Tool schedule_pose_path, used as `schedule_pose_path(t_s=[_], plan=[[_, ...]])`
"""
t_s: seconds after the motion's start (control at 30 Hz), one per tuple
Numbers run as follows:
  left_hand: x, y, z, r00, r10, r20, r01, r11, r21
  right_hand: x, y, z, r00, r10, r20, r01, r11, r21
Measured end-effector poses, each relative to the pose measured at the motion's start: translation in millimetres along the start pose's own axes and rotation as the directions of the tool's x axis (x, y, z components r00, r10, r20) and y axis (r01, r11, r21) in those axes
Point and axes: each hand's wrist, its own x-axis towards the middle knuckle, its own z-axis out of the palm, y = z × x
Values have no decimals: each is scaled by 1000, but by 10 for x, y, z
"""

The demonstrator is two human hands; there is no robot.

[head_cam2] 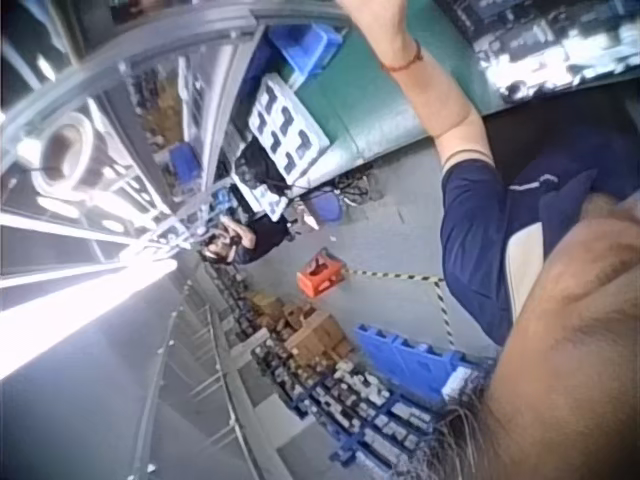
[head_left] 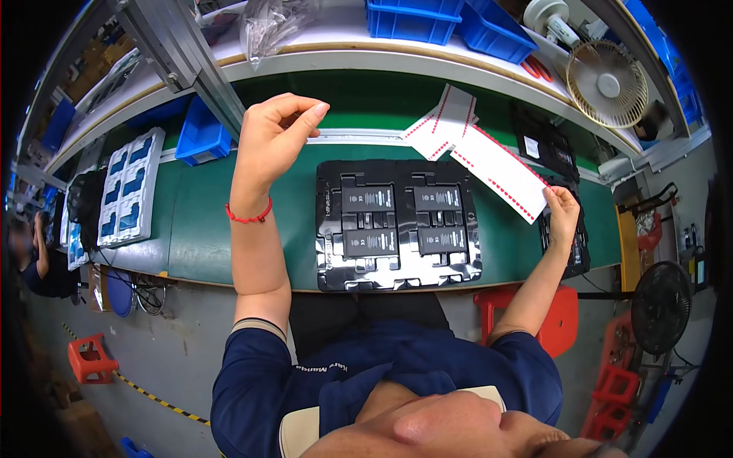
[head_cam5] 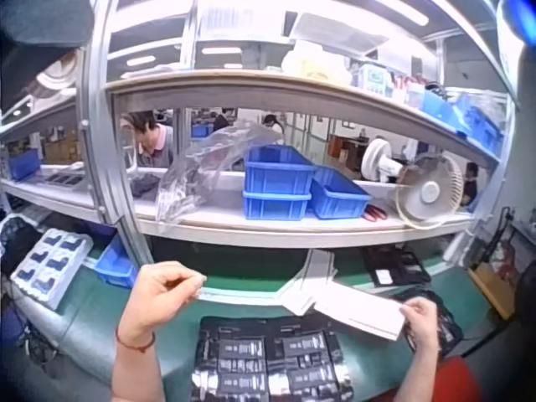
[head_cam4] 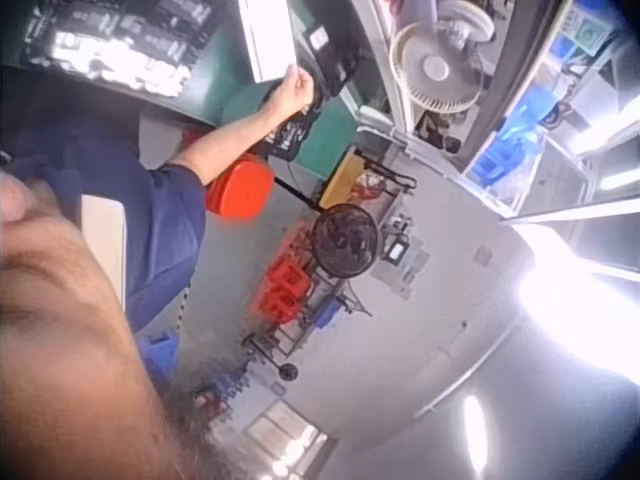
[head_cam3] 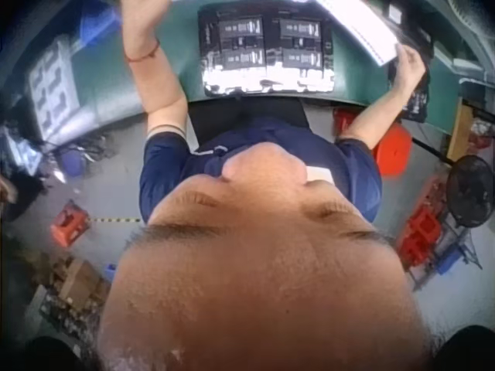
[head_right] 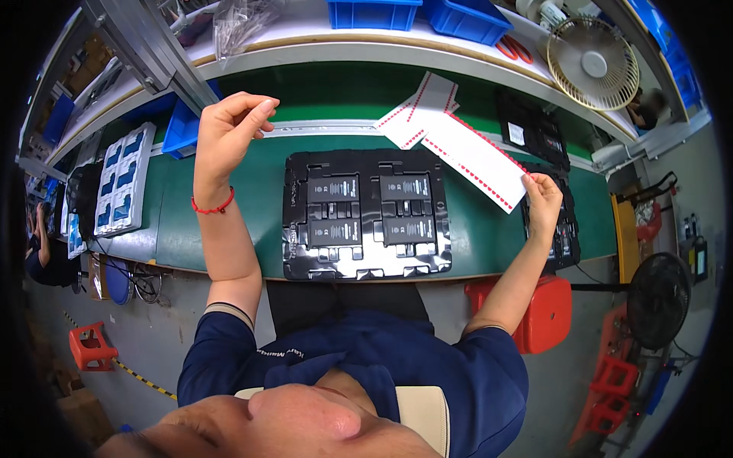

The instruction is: The recorder is labeling and assembling small electronic components on a factory workbench.

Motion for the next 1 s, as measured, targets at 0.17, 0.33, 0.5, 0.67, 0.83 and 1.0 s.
schedule_pose_path(t_s=[0.17, 0.33, 0.5, 0.67, 0.83, 1.0], plan=[[-17, 25, 77, 993, 42, 110, -58, 987, 151, -3, 252, -359, 997, 52, 65, -35, 971, -238], [-43, 29, 39, 992, 53, 115, -74, 980, 187, 117, 159, -185, 991, -129, 18, 71, 420, -905], [-7, 22, 87, 992, 32, 121, -57, 976, 208, 213, -45, 546, 973, -148, 178, 228, 473, -851], [-21, -30, 132, 987, 72, 147, -109, 958, 265, 265, 119, 1387, 942, 11, 335, 291, 464, -837], [-54, -3, 51, 991, 57, 121, -90, 954, 285, 208, 301, 1551, 950, -141, 278, 311, 382, -870], [-57, -5, 40, 993, 66, 102, -96, 939, 329, 147, 295, 1672, 881, -362, 304, 444, 413, -795]])
